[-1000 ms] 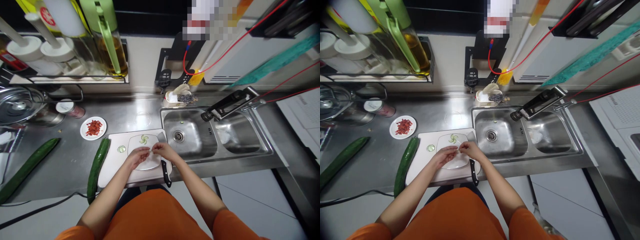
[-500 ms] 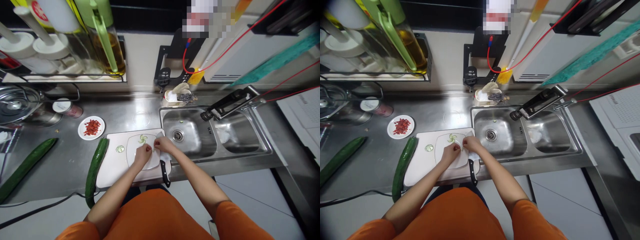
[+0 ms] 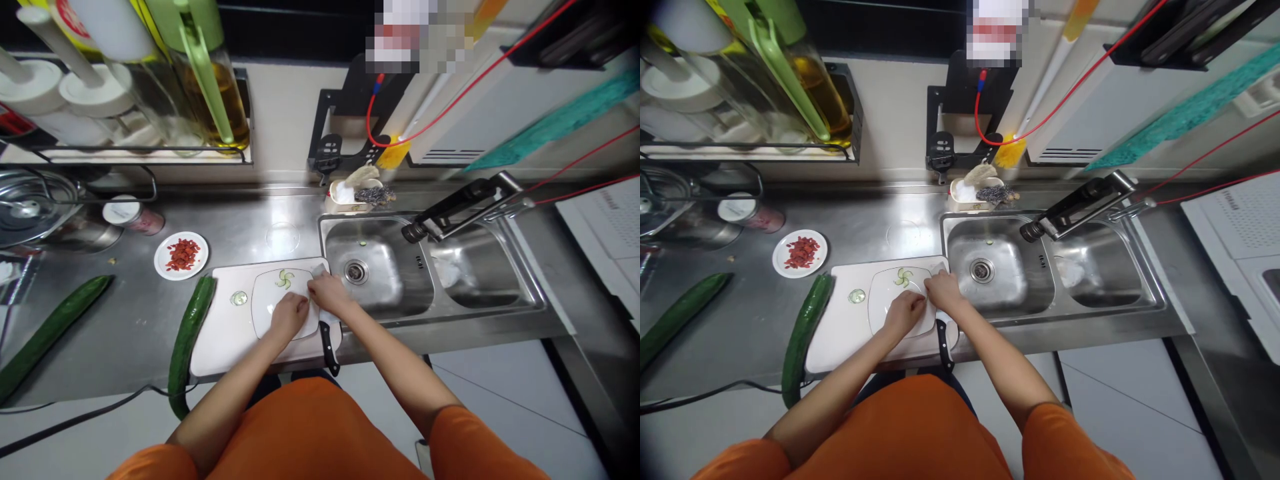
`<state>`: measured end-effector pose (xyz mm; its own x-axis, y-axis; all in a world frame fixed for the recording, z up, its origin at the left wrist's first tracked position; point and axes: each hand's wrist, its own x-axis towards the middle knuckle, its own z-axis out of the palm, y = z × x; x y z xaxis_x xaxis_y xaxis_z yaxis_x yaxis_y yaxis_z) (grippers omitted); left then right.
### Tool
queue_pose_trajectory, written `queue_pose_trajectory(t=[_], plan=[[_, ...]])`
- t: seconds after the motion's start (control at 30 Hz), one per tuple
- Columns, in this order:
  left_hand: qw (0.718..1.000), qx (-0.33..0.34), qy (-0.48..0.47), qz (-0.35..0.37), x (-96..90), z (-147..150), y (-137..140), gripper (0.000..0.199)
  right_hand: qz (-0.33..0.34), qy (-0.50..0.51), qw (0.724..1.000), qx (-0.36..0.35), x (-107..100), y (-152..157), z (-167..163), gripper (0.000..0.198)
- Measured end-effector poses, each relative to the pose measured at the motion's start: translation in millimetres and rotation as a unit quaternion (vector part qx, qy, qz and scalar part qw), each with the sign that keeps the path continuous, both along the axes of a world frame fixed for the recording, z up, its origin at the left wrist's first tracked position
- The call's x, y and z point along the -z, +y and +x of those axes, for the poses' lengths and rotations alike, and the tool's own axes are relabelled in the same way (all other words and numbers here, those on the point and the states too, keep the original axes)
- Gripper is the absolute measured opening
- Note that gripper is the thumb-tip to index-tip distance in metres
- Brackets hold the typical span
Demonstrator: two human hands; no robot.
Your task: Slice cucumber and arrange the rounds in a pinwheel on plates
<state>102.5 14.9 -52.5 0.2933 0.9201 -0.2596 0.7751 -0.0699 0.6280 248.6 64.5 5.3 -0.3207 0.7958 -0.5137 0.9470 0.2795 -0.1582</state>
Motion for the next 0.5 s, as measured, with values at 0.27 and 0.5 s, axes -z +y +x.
queue_pose_trajectory(t=[0.27,0.5], plan=[[0.992,0.063,0.054,0.1,7.4,2,-6,0.018,-0.002,0.007,1.0,0.014,-1,0,1,0.024],[0.959,0.117,0.076,0.245,11.2,-10,0,0.019,-0.002,0.008,1.0,0.006,3,1,0,0.024]])
